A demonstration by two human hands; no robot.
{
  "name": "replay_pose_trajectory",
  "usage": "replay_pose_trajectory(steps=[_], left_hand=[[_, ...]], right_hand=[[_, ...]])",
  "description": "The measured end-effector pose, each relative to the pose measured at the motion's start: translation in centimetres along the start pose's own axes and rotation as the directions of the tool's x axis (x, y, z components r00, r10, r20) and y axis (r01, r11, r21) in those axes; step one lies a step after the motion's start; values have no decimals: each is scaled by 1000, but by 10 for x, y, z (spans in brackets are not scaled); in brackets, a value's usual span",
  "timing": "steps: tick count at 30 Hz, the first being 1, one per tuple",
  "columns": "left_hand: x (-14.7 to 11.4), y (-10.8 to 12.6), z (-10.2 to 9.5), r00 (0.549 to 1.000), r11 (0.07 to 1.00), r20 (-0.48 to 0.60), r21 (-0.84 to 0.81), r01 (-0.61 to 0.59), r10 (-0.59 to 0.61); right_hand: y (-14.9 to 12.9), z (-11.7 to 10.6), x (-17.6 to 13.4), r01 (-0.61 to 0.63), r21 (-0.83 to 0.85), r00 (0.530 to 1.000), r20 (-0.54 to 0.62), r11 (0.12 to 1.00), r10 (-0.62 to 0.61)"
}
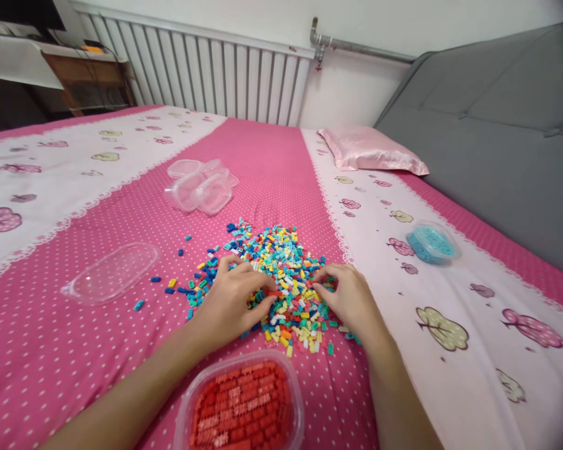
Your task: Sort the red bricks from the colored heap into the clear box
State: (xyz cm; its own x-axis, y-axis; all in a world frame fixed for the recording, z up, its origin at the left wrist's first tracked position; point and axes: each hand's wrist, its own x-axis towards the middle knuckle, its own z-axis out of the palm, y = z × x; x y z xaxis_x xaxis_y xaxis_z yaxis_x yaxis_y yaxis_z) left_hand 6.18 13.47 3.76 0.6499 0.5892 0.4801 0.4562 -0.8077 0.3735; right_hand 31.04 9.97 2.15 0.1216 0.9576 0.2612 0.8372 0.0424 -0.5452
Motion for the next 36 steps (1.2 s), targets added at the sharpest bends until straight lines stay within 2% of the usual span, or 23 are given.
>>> replay_pose_trajectory(steps=[4, 7, 9, 11, 13, 16, 20, 25, 31, 33, 36], left_hand=[[1, 1, 0, 1000, 1000, 0, -6, 5, -5], [1, 3, -1, 1000, 1000, 8, -23, 9, -9], [0, 3, -1, 1000, 999, 7, -45, 9, -9], [0, 4, -2, 1000, 998, -2, -62, 9, -10], [0, 4, -2, 1000, 997, -20, -80, 9, -10], [0, 4, -2, 998, 995, -55, -99, 5, -11], [1, 6, -2, 996, 995, -92, -100, -11, 2], [1, 7, -3, 994, 996, -109, -88, 4, -14], [1, 8, -4, 994, 996, -105, -85, -1, -8], [1, 7, -4, 994, 997, -106, -78, 9, -17], [2, 7, -3, 994, 997, -99, -71, 31, -38]], right_hand=[[-5, -3, 1, -95, 157, 993, -49, 983, 103], [-10, -3, 0, -83, 368, 994, -40, 926, 105], [-15, -2, -2, -87, 546, 996, 45, 833, 75], [-22, -1, -5, -142, 680, 983, 180, 720, 24], [-28, -1, -8, -204, 749, 958, 285, 631, -29], [-33, -1, -9, -239, 781, 942, 331, 577, -58], [-35, 0, -9, -267, 772, 936, 349, 576, -34], [-39, 3, -10, -230, 798, 957, 289, 557, -20], [-38, 3, -10, -209, 766, 950, 307, 608, -62], [-30, 0, -8, -170, 734, 965, 259, 657, -39], [-12, -5, -5, -101, 566, 994, 95, 818, 57]])
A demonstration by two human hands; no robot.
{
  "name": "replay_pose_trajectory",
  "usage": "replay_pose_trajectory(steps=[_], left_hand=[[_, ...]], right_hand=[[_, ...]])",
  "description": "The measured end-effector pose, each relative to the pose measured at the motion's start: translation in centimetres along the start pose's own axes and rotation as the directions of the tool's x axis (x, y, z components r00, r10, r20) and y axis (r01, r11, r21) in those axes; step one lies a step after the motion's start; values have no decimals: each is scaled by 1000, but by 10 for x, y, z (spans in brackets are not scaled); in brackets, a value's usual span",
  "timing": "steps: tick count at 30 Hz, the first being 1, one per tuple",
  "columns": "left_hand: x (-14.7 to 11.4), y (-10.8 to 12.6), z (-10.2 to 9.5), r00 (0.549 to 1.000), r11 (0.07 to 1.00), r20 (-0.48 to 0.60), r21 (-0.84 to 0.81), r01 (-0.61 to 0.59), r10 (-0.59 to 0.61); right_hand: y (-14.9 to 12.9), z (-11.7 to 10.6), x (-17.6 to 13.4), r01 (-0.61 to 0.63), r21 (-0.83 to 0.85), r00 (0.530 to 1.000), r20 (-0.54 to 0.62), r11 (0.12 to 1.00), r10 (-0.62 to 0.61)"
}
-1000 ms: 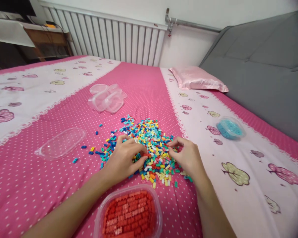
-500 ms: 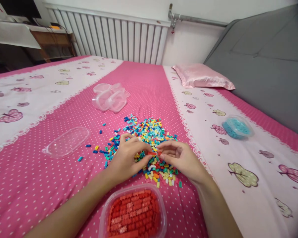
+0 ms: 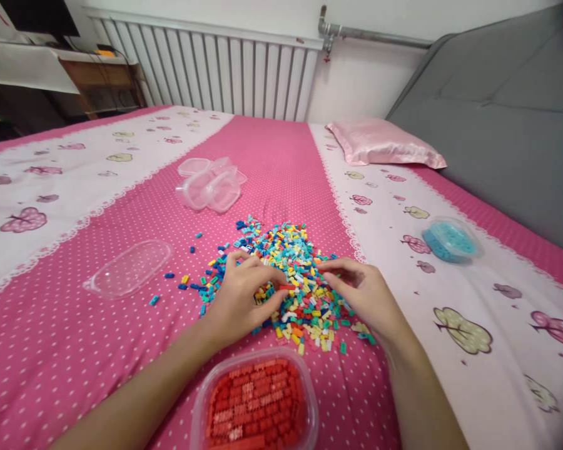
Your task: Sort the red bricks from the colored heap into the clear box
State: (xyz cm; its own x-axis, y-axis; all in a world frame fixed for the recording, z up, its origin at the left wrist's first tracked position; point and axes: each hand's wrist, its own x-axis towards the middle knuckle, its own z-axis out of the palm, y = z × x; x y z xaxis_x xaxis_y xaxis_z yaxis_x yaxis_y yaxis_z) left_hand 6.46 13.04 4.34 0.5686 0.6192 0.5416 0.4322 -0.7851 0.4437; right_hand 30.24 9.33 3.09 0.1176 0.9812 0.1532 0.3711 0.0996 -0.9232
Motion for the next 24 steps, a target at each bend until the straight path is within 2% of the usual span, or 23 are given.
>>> replay_pose_trajectory(steps=[3, 6, 9, 12, 18, 24], left_hand=[[0, 0, 0, 1000, 1000, 16, 6, 7, -7], [0, 0, 1, 1000, 1000, 22, 10, 4, -4], [-1, 0, 0, 1000, 1000, 28, 17, 13, -13], [-1, 0, 1, 999, 1000, 36, 16, 15, -15], [-1, -2, 2, 999, 999, 33, 33, -7, 6], [0, -1, 2, 1000, 1000, 23, 26, -17, 16]], right_hand=[[12, -8, 4, 40, -229, 997, -49, 973, -53], [20, -4, 7, 88, -371, 992, -47, 924, -114], [27, 2, 8, 79, -476, 985, -97, 876, -141], [31, 6, 8, 66, -552, 981, -118, 831, -156], [36, 12, 7, 69, -642, 983, -87, 763, -162], [34, 11, 7, 36, -647, 985, -107, 761, -137]])
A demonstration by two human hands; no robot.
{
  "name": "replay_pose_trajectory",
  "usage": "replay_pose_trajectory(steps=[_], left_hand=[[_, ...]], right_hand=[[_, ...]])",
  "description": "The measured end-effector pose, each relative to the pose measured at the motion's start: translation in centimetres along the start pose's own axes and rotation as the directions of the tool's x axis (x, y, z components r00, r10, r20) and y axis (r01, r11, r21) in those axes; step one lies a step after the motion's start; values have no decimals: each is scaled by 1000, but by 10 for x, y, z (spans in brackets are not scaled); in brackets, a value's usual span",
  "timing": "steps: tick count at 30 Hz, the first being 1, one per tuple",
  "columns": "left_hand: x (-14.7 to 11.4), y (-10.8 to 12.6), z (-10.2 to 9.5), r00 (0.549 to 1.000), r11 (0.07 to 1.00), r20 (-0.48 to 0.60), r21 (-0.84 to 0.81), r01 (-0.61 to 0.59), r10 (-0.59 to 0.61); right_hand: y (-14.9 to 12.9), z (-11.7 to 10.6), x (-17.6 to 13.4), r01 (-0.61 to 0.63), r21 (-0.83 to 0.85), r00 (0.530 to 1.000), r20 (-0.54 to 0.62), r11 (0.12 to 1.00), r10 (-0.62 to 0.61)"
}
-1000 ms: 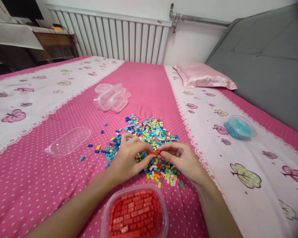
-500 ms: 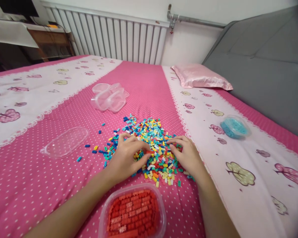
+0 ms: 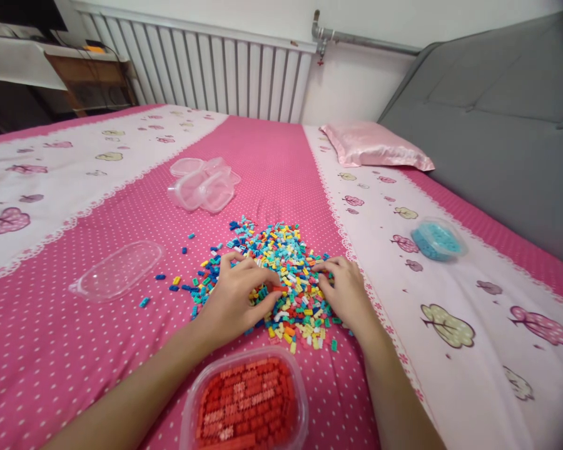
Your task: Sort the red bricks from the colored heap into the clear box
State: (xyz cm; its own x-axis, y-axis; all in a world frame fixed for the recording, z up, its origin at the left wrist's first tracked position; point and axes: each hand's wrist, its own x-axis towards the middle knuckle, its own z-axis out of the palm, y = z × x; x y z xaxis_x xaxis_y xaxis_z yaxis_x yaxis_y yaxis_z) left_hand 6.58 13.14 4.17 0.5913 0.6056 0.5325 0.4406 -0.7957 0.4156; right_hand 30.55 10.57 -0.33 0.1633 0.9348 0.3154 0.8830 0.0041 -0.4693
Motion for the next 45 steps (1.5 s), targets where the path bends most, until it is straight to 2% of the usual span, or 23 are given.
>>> replay_pose_trajectory(steps=[8, 14, 18, 22, 25, 28, 30, 33, 38, 45], left_hand=[[-1, 1, 1, 1000, 1000, 16, 11, 19, -19], [0, 1, 0, 1000, 1000, 3, -8, -1, 1], [-1, 1, -1, 1000, 1000, 11, 0, 0, 0], [-1, 0, 0, 1000, 1000, 5, -3, 0, 0], [-1, 0, 0, 1000, 1000, -5, -14, -1, 1], [-1, 1, -1, 999, 999, -31, -30, -16, 15], [-1, 3, -1, 997, 999, -67, -35, -29, 27], [-2, 4, -2, 991, 998, -129, -36, -46, 41], [-2, 6, -3, 983, 998, -178, -42, -53, 45], [-2, 6, -3, 981, 997, -185, -33, -64, 57]], right_hand=[[1, 4, 4, -30, -84, 1000, -3, 996, 29], [3, 7, 3, 18, -107, 999, -39, 994, -22], [1, 1, 5, -11, -48, 999, -34, 999, 10], [-2, -10, 9, -84, 157, 994, -61, 984, 94], [-6, -18, 9, -117, 394, 989, -37, 912, 143], [-16, -23, 6, -138, 691, 990, 83, 710, 112], [-25, -25, 3, -169, 793, 984, 171, 585, 51], [-38, -27, -1, -200, 846, 972, 236, 494, -11], [-49, -26, -5, -182, 870, 965, 247, 458, -86], [-48, -23, -5, -92, 849, 978, 175, 520, -112]])
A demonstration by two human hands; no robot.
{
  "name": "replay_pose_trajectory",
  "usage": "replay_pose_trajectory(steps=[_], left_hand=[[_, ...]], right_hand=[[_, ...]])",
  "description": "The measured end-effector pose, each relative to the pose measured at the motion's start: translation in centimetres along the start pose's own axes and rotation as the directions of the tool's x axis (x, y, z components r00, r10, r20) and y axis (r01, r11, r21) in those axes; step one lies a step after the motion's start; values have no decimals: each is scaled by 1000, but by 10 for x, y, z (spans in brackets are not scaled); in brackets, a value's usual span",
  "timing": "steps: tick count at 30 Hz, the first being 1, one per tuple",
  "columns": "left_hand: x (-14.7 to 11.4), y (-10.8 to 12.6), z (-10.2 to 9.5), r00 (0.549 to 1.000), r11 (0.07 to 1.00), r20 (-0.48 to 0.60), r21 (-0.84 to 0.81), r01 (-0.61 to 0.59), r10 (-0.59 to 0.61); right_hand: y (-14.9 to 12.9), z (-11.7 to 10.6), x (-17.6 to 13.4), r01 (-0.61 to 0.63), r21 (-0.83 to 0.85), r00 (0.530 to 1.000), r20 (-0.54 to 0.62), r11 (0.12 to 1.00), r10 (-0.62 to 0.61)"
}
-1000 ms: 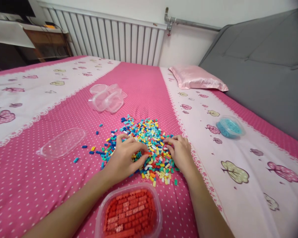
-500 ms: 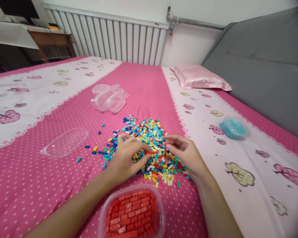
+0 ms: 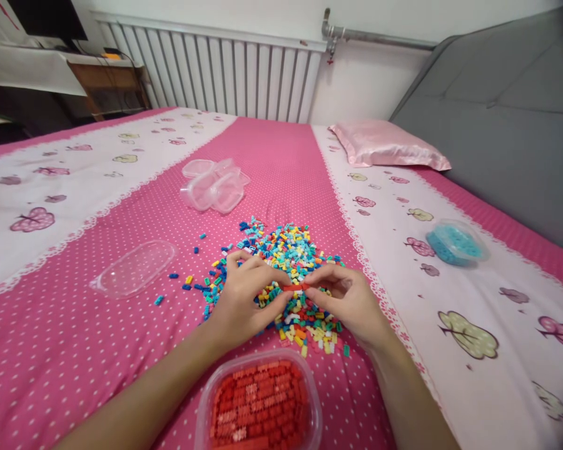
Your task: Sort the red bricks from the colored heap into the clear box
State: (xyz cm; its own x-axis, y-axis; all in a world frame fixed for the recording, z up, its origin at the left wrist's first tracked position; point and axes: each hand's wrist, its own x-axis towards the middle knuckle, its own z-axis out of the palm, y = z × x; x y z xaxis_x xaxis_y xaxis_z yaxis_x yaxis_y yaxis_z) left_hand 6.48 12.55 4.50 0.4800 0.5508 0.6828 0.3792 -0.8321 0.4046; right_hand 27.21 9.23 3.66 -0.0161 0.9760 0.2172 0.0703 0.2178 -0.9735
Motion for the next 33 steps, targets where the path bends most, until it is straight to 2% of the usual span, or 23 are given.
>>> replay_pose_trajectory(steps=[9, 15, 20, 28, 33], left_hand=[[0, 0, 1, 1000, 1000, -9, 3, -9, 9], [-3, -2, 3, 998, 996, -51, -83, 21, -25], [-4, -2, 4, 996, 988, -55, -138, 68, -76], [-4, -1, 3, 995, 985, -41, -153, 83, -90], [-2, 1, 2, 992, 980, -32, -164, 114, -121]], right_hand=[[7, 0, 0, 56, -42, 998, 0, 998, -56], [10, 1, 0, 129, -31, 991, -20, 991, -130], [9, 4, -3, 132, -26, 990, -37, 991, -133], [8, 4, -3, 112, -18, 993, -23, 994, -113], [6, 4, -4, 165, -46, 986, -28, 985, -167]])
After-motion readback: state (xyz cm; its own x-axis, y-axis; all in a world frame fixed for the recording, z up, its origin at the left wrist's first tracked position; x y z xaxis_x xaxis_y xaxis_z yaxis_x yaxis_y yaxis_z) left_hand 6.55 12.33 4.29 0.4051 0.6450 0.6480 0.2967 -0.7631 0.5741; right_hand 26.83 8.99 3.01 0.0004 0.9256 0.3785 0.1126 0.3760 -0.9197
